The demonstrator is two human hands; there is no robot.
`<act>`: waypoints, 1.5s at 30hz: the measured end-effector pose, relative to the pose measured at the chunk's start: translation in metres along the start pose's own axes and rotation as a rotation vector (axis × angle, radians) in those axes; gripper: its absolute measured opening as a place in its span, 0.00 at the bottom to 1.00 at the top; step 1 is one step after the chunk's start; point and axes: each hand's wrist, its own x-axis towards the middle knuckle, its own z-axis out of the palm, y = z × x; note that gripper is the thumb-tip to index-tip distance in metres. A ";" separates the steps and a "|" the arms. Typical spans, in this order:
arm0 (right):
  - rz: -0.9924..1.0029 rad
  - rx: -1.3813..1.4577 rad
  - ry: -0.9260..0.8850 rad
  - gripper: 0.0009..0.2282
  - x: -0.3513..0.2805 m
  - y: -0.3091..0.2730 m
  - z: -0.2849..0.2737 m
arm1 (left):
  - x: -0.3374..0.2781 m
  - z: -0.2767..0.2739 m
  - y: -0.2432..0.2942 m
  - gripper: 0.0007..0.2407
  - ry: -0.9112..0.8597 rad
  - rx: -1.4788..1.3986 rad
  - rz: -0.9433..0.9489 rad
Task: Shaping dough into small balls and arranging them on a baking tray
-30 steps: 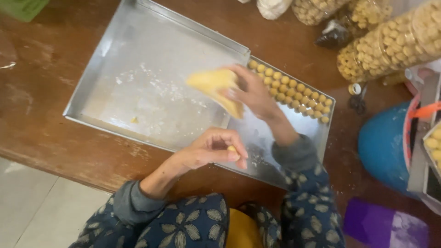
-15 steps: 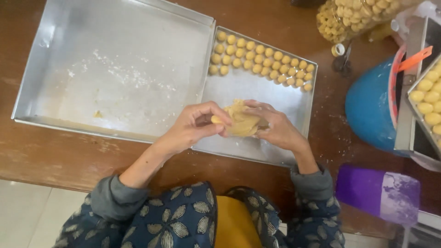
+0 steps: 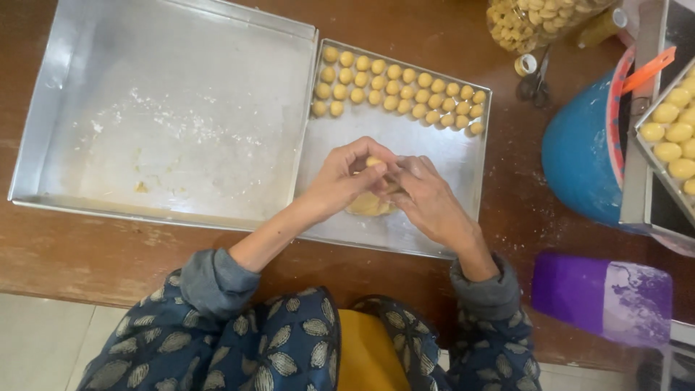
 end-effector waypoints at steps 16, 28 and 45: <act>0.173 0.619 0.003 0.09 0.002 0.033 -0.011 | 0.003 -0.016 -0.033 0.12 0.046 0.090 -0.023; 0.072 0.349 0.166 0.06 0.011 0.012 -0.025 | 0.001 -0.015 -0.026 0.14 0.036 -0.083 -0.056; -0.272 0.082 0.510 0.12 0.029 -0.020 -0.013 | -0.007 -0.009 -0.016 0.12 -0.027 -0.307 -0.056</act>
